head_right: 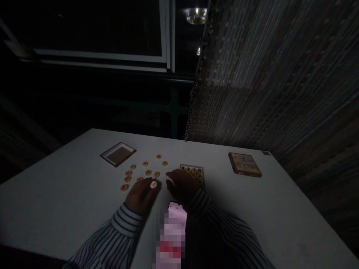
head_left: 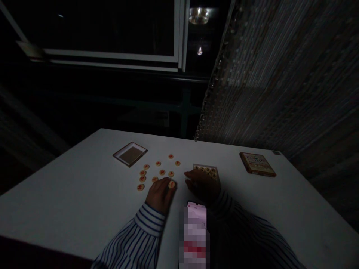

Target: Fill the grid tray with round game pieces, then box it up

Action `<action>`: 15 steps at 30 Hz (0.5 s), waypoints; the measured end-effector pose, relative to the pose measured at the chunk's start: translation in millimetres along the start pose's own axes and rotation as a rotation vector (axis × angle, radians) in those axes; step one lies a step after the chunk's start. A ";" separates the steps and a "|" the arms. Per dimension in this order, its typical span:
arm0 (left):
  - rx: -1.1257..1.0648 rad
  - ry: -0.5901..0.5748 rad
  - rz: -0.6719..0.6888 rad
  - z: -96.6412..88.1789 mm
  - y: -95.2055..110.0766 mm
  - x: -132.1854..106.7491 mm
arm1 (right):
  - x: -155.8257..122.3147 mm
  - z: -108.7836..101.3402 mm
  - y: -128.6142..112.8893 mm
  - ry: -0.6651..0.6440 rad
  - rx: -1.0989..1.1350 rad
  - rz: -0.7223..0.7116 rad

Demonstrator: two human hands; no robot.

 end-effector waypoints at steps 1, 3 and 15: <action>-0.012 -0.001 0.005 -1.2 2.6 1.5 | -0.3 -2.0 1.8 -0.002 -0.005 0.009; -0.035 -0.013 0.013 -2.3 7.6 4.6 | -0.9 -5.6 5.4 -0.009 -0.016 0.021; -0.088 0.037 0.067 0.1 33.1 22.5 | -6.1 -33.3 25.0 -0.003 -0.024 0.061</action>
Point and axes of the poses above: each hand's wrist, its own x-axis towards the middle knuckle, its own z-axis out of the palm, y = z × x, the point moved 7 cm from there along x, towards the middle knuckle, and after that the axes turned 5 degrees about x, right-handed, at the moved point
